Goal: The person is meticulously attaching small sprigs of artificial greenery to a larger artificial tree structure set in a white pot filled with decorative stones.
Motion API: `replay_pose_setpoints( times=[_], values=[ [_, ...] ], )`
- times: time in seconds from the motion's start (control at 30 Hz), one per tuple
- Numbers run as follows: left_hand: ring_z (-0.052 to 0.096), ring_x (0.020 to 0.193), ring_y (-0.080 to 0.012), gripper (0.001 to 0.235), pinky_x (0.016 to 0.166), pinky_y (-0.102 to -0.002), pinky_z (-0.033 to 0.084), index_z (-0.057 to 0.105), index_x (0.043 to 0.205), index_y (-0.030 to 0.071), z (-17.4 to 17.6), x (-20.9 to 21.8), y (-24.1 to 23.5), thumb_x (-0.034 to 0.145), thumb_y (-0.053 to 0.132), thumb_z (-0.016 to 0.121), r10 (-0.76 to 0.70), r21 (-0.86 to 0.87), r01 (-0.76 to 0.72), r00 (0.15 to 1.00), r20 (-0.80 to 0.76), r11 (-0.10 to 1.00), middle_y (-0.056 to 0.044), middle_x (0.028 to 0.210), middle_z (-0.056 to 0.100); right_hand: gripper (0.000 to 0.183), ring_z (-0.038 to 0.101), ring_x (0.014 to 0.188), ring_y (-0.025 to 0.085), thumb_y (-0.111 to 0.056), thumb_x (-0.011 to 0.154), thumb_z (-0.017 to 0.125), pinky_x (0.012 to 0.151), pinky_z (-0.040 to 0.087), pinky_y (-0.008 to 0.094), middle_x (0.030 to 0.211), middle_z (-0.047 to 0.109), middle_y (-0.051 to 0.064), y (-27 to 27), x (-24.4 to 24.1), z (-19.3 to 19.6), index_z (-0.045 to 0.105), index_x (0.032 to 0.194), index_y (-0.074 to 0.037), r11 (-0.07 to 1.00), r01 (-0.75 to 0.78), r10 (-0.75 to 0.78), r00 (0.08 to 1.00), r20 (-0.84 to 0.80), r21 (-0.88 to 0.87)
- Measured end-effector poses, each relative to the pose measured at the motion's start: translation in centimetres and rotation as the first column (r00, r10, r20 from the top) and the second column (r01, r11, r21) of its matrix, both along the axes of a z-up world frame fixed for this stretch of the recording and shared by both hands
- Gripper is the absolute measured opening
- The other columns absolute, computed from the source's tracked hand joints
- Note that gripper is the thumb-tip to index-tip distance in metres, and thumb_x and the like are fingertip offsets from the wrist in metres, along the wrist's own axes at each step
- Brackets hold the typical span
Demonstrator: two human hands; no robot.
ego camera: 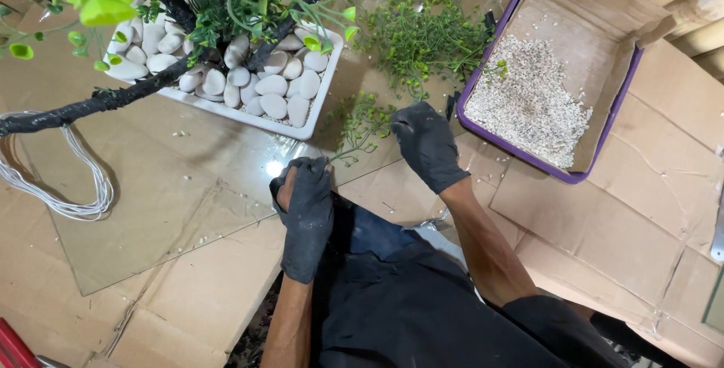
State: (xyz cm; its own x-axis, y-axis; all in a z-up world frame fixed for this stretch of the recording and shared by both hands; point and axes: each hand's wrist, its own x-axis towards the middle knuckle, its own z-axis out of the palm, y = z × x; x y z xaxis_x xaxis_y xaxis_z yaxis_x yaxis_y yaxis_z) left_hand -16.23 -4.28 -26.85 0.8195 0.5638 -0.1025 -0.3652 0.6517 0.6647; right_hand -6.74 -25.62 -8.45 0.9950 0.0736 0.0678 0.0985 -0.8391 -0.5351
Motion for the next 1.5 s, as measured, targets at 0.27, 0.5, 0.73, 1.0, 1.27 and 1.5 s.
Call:
replay_pose_setpoints(
  times=[0.27,0.5,0.73,1.0,1.27,1.5],
  values=[
    [0.061,0.114,-0.026,0.04,0.112,-0.046,0.045,0.06,0.129,0.007,-4.6,1.0,-1.0,0.105,0.037,0.063,0.114,0.438,-0.072,0.991,-0.069,0.896,-0.008,0.124,0.067,0.01,0.07,0.103,0.037,-0.02,0.096,0.073,0.096,0.057,0.048,0.094,0.07,0.011,-0.1,-1.2,2.2,0.072,0.105,-0.015,0.972,-0.02,-0.038,0.97,0.241,0.232],
    [0.064,0.104,-0.021,0.046,0.101,-0.035,0.048,0.066,0.106,0.011,15.3,-1.8,-1.4,0.092,0.054,0.074,0.398,0.786,0.163,0.79,-0.466,0.596,-0.008,0.107,0.071,0.021,0.07,0.106,0.039,-0.018,0.094,0.079,0.102,0.054,0.051,0.1,0.073,0.015,-0.9,-0.2,2.5,0.073,0.114,-0.012,0.99,0.04,-0.094,0.907,0.41,0.139],
    [0.072,0.078,-0.0046,0.049,0.067,-0.019,0.056,0.068,0.092,0.031,17.0,-1.7,-0.5,0.066,0.064,0.093,0.447,0.822,0.393,0.699,-0.558,0.412,0.017,0.084,0.073,0.026,0.075,0.1,0.027,-0.021,0.085,0.084,0.091,0.059,0.04,0.098,0.077,0.009,1.5,-4.0,8.7,0.076,0.109,-0.016,0.86,0.179,-0.149,0.984,-0.099,0.478],
    [0.075,0.092,-0.0223,0.046,0.078,-0.031,0.061,0.068,0.1,0.016,16.1,1.1,-1.8,0.072,0.043,0.09,0.262,0.809,0.215,0.874,-0.409,0.547,-0.005,0.094,0.077,0.027,0.074,0.083,0.018,-0.006,0.073,0.09,0.069,0.063,0.037,0.081,0.079,0.014,4.4,-5.6,14.2,0.078,0.097,0.0,0.511,0.09,0.185,0.96,-0.212,0.855],
    [0.072,0.112,-0.0304,0.035,0.097,-0.04,0.065,0.058,0.125,-0.001,25.8,2.7,-1.4,0.093,0.004,0.07,-0.293,0.339,0.29,0.955,-0.045,0.895,-0.02,0.116,0.072,0.035,0.074,0.101,0.038,-0.012,0.079,0.086,0.084,0.066,0.047,0.108,0.074,0.017,4.7,-4.2,11.5,0.074,0.109,0.0,0.164,0.075,0.228,0.967,-0.112,0.984],
    [0.072,0.091,-0.0258,0.036,0.082,-0.035,0.059,0.069,0.102,0.015,25.6,5.5,-3.1,0.079,0.04,0.082,0.15,0.893,0.049,0.98,-0.129,0.448,-0.007,0.094,0.075,0.012,0.061,0.068,0.011,-0.012,0.08,0.088,0.061,0.054,0.03,0.057,0.069,0.012,6.8,-4.0,16.0,0.079,0.079,-0.004,0.477,0.19,-0.075,0.982,-0.176,0.858]
  ],
)
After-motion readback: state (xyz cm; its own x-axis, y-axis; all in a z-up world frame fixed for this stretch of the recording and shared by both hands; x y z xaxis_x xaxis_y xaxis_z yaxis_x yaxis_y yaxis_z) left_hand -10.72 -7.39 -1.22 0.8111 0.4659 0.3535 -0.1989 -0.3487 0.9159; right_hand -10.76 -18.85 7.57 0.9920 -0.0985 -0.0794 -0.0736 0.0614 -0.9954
